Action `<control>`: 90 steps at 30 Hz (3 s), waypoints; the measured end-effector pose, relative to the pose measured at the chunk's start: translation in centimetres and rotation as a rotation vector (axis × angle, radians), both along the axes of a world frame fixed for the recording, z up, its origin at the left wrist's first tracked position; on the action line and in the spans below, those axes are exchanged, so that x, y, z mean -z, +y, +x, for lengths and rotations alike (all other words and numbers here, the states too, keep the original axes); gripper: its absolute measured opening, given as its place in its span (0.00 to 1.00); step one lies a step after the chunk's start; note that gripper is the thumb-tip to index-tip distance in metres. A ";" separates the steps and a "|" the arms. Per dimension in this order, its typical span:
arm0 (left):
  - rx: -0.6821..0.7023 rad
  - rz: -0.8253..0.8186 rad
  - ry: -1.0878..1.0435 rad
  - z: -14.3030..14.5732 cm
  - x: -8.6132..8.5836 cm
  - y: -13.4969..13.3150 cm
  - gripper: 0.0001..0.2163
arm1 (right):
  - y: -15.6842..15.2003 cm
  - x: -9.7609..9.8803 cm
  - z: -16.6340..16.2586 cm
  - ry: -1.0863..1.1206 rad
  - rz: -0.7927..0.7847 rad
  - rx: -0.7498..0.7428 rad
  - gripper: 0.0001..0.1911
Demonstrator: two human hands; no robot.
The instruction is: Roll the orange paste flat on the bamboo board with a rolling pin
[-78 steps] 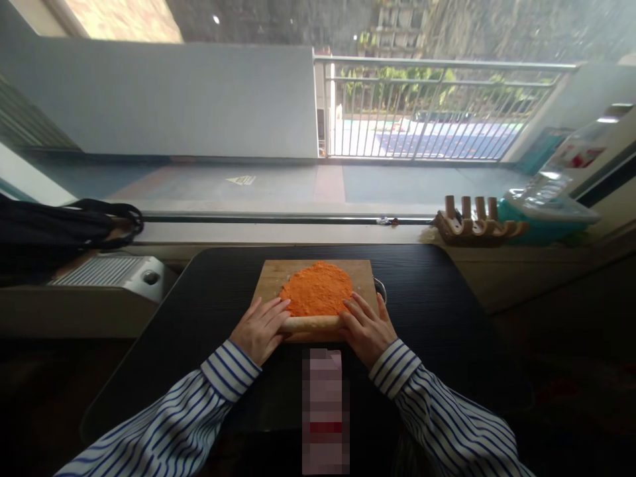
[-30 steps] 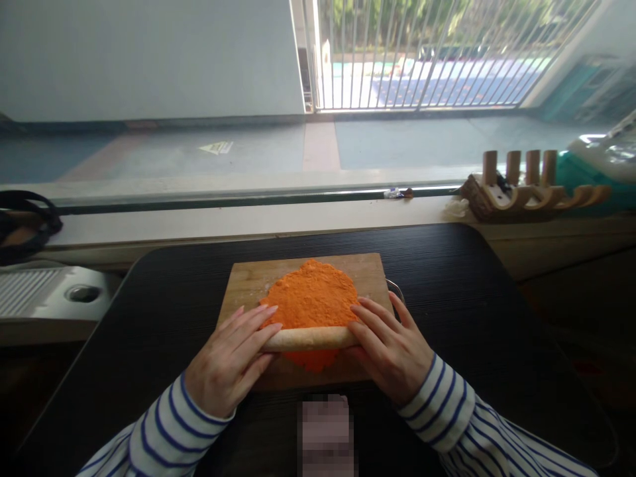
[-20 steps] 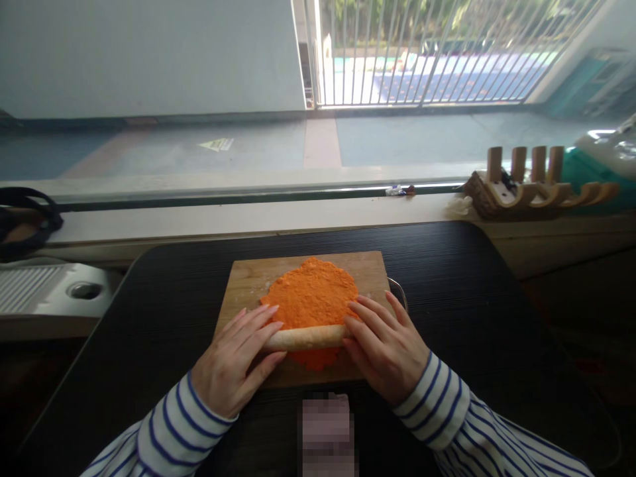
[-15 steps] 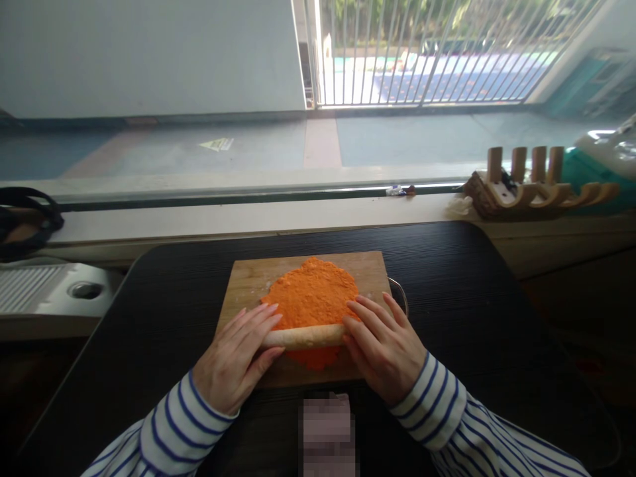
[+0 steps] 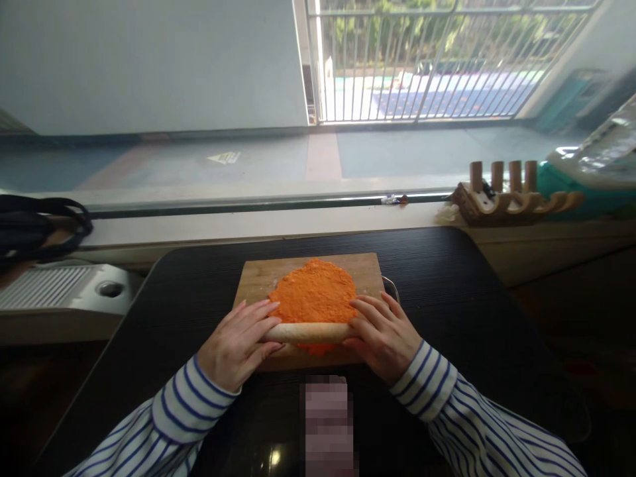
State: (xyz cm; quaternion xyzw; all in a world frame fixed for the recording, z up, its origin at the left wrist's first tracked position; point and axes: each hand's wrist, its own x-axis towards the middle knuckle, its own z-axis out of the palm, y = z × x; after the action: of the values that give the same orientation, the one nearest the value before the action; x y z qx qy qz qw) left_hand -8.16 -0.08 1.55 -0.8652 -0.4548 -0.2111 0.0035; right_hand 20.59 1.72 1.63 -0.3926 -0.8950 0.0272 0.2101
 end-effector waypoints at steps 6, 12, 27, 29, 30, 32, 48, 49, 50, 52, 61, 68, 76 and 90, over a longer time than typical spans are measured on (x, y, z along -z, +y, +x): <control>-0.017 -0.060 -0.104 -0.1 -3.1 2.6 0.11 | 3.9 -2.2 -0.2 0.050 -0.033 -0.076 0.13; -0.098 -0.020 -0.024 0.4 -5.3 6.6 0.12 | 9.4 -3.5 -1.0 0.026 -0.106 -0.029 0.12; -0.076 -0.458 -0.383 1.6 -4.4 3.9 0.16 | 6.2 -4.0 -0.1 -0.022 0.006 -0.108 0.13; -0.080 -0.435 -0.345 1.4 -4.5 2.6 0.15 | 5.3 -3.2 -0.2 0.024 -0.020 -0.122 0.13; -0.085 -0.411 -0.312 1.4 -4.4 2.0 0.14 | 4.9 -2.8 -0.2 0.042 -0.027 -0.131 0.13; -0.094 -0.358 -0.237 1.5 -4.2 0.9 0.12 | 4.2 -2.1 -0.2 0.062 -0.033 -0.151 0.12; -0.020 -0.170 -0.002 2.0 -1.6 -3.4 0.11 | -1.2 0.0 0.7 0.042 0.000 -0.180 0.12; -0.017 -0.166 0.006 2.0 -1.5 -3.4 0.12 | -1.3 0.1 0.7 0.037 -0.003 -0.183 0.12; -0.016 -0.161 0.013 2.0 -1.4 -3.5 0.12 | -1.5 0.2 0.8 0.033 -0.007 -0.184 0.13; -0.019 -0.149 0.025 2.0 -1.2 -3.6 0.12 | -1.6 0.3 0.8 0.023 -0.011 -0.183 0.13; -0.013 -0.113 0.022 1.8 -1.3 -3.2 0.11 | -1.3 0.1 0.4 0.061 0.045 -0.179 0.11; -0.040 -0.136 0.056 2.6 -2.1 -1.4 0.09 | -0.5 0.3 0.7 0.044 0.015 -0.121 0.12; -0.078 -0.147 0.080 3.4 -2.0 0.4 0.08 | 1.5 0.6 1.1 0.021 -0.040 -0.049 0.14; -0.025 -0.146 0.081 2.5 -2.2 -2.9 0.08 | -0.3 -0.9 0.7 -0.004 -0.005 -0.188 0.11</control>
State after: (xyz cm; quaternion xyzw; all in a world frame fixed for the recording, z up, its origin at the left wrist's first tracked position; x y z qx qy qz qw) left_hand -5.66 -2.93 3.70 -0.8653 -0.4792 -0.1420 -0.0387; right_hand 21.33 1.41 2.53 -0.3076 -0.9282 0.0484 0.2038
